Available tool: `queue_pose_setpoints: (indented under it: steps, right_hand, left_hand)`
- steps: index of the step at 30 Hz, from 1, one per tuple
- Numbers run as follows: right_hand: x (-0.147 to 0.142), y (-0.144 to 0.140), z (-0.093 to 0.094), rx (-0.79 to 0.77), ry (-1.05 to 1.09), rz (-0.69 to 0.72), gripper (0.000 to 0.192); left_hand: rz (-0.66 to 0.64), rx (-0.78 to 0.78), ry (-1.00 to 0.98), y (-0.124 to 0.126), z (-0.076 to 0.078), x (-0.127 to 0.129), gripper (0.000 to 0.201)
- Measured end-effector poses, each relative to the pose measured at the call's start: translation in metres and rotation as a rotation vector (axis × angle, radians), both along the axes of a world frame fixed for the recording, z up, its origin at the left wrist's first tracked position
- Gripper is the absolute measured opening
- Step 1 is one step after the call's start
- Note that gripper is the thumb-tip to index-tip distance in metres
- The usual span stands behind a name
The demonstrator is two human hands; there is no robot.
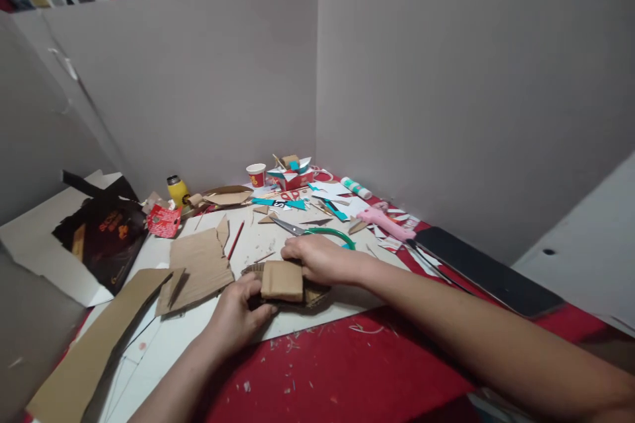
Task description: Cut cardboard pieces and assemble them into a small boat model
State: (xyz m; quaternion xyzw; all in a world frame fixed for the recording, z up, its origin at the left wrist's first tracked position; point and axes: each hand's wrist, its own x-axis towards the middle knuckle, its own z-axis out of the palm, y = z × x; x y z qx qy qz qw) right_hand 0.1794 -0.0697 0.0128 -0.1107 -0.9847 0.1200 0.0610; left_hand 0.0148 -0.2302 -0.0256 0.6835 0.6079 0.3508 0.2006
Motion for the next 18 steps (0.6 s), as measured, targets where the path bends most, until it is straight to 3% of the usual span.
queue_pose_setpoints:
  steps: [8,14,18]
  right_hand:
    - [-0.0007,-0.0007,-0.0013,-0.012,0.01,0.033,0.01]
    - [-0.0005,-0.0066,-0.0004,0.098,-0.016,-0.038,0.018]
    - [-0.0003,-0.0073,-0.0081,0.099,-0.006,0.008,0.018]
  left_hand:
    - [0.008,0.03,-0.006,-0.0006,-0.0018,0.0022,0.013]
    - [0.01,0.044,0.014,-0.0003,-0.0024,0.002,0.016]
    - [0.062,0.025,0.072,-0.0038,-0.0039,0.0049,0.013]
